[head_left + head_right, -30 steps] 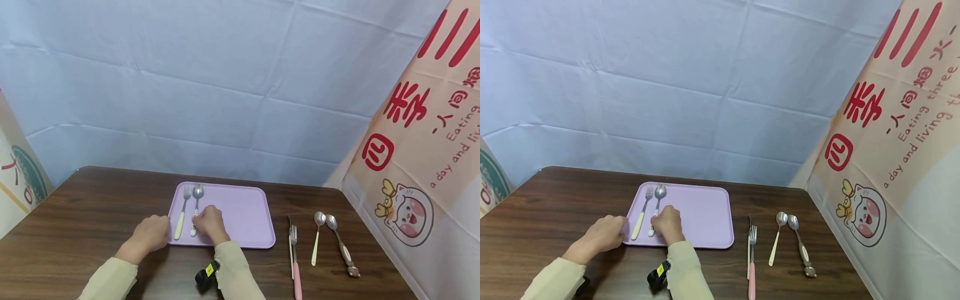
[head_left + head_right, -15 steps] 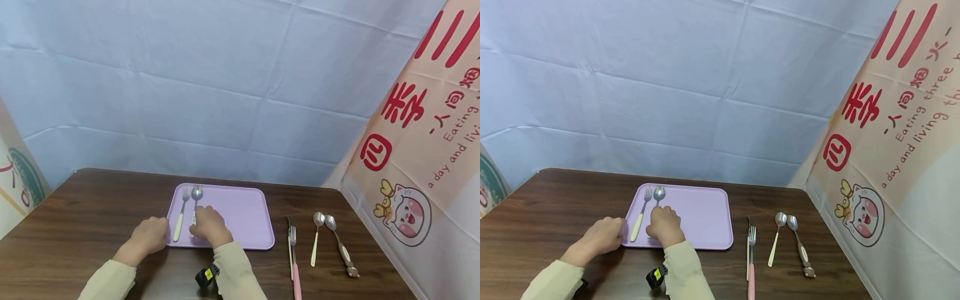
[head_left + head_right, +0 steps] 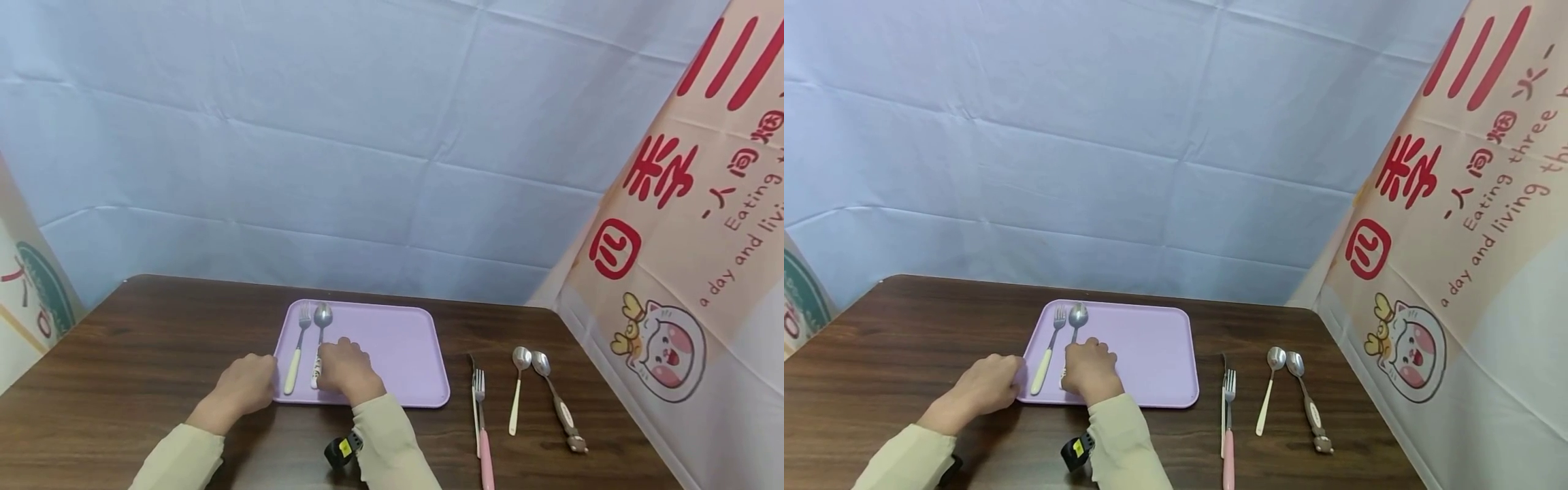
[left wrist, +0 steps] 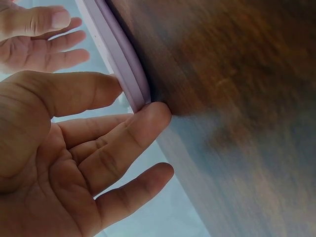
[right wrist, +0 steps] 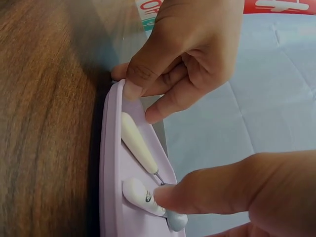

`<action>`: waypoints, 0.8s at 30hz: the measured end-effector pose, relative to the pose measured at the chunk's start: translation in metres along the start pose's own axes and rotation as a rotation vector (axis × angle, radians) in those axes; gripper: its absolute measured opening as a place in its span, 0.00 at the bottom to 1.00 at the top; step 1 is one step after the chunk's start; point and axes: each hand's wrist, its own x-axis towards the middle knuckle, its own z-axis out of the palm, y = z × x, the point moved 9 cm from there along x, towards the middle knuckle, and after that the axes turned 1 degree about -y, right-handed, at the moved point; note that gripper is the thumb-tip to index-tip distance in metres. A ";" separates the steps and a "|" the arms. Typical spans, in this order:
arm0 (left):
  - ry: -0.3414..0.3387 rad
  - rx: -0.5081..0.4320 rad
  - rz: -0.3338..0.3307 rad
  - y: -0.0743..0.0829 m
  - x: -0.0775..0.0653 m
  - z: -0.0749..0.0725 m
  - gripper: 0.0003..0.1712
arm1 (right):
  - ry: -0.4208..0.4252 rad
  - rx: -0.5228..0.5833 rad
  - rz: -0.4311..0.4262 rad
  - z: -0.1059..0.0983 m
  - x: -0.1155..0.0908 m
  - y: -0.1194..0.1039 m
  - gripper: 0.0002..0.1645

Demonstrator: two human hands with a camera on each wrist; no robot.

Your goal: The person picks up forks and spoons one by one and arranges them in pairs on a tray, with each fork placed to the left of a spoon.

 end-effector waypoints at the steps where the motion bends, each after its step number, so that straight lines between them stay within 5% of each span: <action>1: -0.001 -0.001 0.000 0.000 0.000 0.000 0.06 | 0.000 0.001 -0.002 0.000 0.000 0.000 0.09; 14: 0.008 -0.008 0.003 -0.001 0.000 0.000 0.06 | -0.005 0.000 0.048 -0.003 -0.011 0.022 0.17; 24: 0.005 -0.025 -0.003 -0.001 -0.001 0.001 0.06 | 0.000 0.022 0.100 -0.015 -0.032 0.055 0.15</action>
